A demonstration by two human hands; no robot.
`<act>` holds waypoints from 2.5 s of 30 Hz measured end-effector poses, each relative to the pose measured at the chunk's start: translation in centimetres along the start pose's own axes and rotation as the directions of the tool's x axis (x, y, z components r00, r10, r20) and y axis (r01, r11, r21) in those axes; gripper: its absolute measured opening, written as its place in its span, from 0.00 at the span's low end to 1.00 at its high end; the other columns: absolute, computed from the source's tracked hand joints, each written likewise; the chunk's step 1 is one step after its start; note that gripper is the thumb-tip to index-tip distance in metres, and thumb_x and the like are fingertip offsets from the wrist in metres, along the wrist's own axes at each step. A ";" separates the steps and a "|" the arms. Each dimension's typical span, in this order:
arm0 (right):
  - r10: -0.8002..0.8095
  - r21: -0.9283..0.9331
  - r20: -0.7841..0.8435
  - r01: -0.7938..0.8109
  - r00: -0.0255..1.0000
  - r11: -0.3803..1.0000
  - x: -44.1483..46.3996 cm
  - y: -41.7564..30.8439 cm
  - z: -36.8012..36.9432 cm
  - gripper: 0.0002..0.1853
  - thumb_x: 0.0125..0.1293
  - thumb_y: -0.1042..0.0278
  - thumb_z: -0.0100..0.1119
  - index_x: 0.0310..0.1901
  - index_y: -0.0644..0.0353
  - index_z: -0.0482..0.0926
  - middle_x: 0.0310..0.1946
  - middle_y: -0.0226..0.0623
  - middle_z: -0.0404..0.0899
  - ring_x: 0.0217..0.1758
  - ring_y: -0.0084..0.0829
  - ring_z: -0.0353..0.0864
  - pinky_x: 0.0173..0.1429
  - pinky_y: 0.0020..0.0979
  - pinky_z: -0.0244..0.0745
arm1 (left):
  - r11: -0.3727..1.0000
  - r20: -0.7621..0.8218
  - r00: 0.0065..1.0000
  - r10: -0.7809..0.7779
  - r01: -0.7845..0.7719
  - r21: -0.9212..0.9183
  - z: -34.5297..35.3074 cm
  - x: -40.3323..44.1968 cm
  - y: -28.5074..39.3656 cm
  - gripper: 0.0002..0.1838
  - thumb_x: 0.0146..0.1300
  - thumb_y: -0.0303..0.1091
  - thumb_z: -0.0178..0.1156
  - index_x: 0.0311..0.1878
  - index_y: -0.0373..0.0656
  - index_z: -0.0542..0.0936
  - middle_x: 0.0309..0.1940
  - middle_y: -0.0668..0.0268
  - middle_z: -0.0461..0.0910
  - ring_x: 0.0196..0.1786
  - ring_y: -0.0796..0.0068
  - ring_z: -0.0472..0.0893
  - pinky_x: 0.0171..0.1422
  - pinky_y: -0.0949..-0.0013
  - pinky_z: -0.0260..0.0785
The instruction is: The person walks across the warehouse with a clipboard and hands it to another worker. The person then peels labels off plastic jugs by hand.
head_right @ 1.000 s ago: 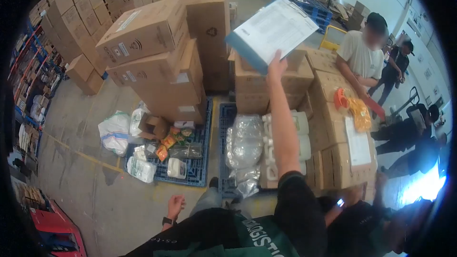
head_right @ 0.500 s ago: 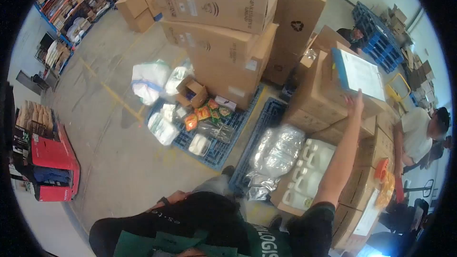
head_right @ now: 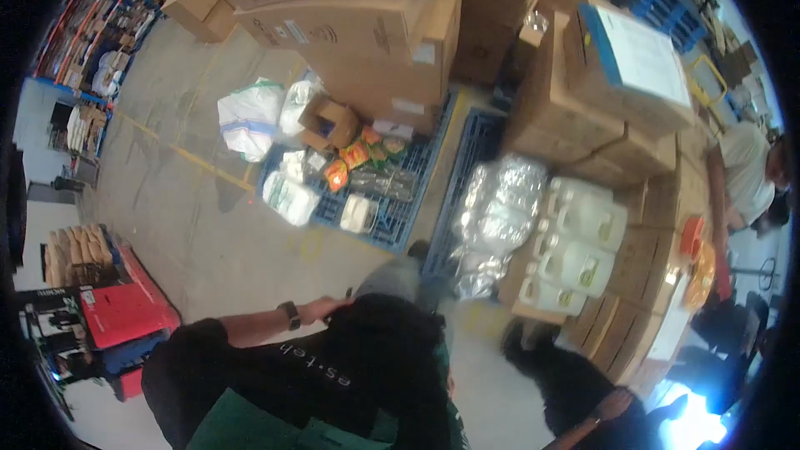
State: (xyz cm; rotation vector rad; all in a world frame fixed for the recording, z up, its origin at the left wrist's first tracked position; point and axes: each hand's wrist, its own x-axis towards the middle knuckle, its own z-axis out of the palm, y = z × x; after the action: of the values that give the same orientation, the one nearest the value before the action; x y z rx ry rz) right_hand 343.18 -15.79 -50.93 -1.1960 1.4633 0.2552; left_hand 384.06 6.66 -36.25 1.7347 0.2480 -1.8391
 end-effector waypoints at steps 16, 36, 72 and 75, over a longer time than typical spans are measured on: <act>0.033 0.082 -0.095 -0.025 0.995 0.996 -7.2 3.8 1.6 0.15 0.69 0.55 0.58 0.43 0.60 0.76 0.30 0.30 0.77 0.31 0.27 0.76 0.37 0.36 0.74 | 0.985 0.036 0.999 -0.032 0.025 0.171 2.8 -3.4 0.4 0.34 0.68 0.63 0.55 0.53 0.37 0.82 0.40 0.64 0.84 0.40 0.74 0.82 0.48 0.69 0.74; 0.014 0.050 -0.162 -0.006 0.987 0.999 -10.2 4.1 2.1 0.16 0.68 0.54 0.57 0.42 0.60 0.77 0.31 0.30 0.77 0.35 0.27 0.76 0.41 0.36 0.73 | 0.997 0.073 0.996 0.057 -0.052 -0.058 7.5 -10.2 1.0 0.33 0.77 0.56 0.45 0.69 0.37 0.70 0.66 0.65 0.72 0.67 0.75 0.70 0.73 0.68 0.60; -0.025 0.215 -0.262 0.084 0.965 0.973 -16.1 0.9 -2.6 0.23 0.69 0.49 0.48 0.43 0.65 0.80 0.41 0.33 0.82 0.46 0.29 0.77 0.54 0.34 0.69 | 0.934 0.129 0.962 0.241 -0.193 -0.302 -0.2 2.9 -1.9 0.16 0.63 0.43 0.55 0.46 0.42 0.80 0.40 0.63 0.83 0.42 0.66 0.81 0.51 0.66 0.73; 0.191 0.745 -0.079 -0.069 0.978 0.663 -12.2 3.8 -1.7 0.24 0.69 0.49 0.48 0.50 0.63 0.81 0.45 0.39 0.82 0.50 0.32 0.77 0.57 0.35 0.69 | 0.845 0.079 0.928 0.363 -0.292 -0.448 -1.5 7.3 -4.6 0.17 0.65 0.46 0.56 0.49 0.45 0.78 0.44 0.62 0.81 0.50 0.64 0.79 0.57 0.62 0.70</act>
State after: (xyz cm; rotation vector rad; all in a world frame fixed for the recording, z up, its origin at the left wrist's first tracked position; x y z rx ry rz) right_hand 336.88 -9.05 -41.96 -0.4366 1.5569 -0.3389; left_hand 383.12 9.01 -44.65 1.2278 0.2498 -1.5206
